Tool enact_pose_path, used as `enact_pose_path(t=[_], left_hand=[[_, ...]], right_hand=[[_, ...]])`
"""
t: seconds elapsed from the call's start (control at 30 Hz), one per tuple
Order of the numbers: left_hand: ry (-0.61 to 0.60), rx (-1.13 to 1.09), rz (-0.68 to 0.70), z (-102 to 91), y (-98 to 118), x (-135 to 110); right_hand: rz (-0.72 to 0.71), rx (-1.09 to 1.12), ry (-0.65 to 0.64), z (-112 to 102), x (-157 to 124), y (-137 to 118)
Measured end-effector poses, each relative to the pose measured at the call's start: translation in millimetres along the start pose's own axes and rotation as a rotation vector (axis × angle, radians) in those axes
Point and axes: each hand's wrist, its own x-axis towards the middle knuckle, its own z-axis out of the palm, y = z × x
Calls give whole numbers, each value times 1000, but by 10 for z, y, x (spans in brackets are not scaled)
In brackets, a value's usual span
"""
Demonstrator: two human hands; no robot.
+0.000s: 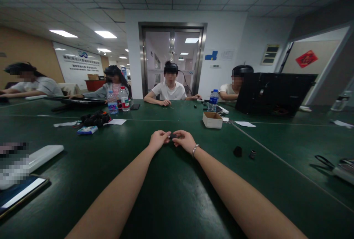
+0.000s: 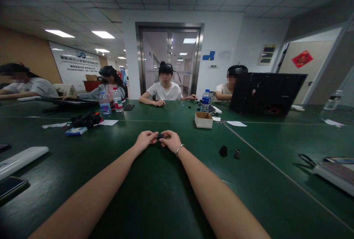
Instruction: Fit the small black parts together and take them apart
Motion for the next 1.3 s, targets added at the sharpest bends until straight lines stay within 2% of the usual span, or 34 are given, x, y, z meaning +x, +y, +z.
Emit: enact_pose_path(t=[0.13,0.27,0.47,0.53,0.6,0.7,0.77,0.87,0.97,1.03,1.1,1.2,1.23,1.3], left_hand=[[-39,-32,24,-16,-5,-5],[-99,-105,101,-29,39,-64],[-151,-86,227,-29,131,-138],[-156,-122,209,-19,137,-135],[-130,-150,113,-6,123,-118],[-89,-64,22,4,85,-86],[-108,2,88,-2,72,-79],[-127,-25,183,-12,79,-86],[-91,-82,102,-3,93,-89],[-101,-37,37,5,96,-87],[-136,27,65,3,99,-91],[-150,15,195,-13,117,-111],[-142,-11,194,-18,126,-120],[-133,-45,104,-21,140,-131]], right_hand=[[35,94,-13,-12,-13,-38],[83,78,18,-21,-9,-77],[132,90,29,-24,22,-84],[129,96,26,-20,26,-86],[128,97,33,-14,24,-91],[126,90,40,-8,22,-92],[120,90,40,-11,25,-82],[115,98,43,-20,37,-58],[113,94,42,-23,44,-46],[109,83,39,-20,42,-48],[106,78,42,-16,38,-54],[104,88,57,-12,33,-57],[102,91,59,-11,32,-55],[98,91,53,-11,34,-47]])
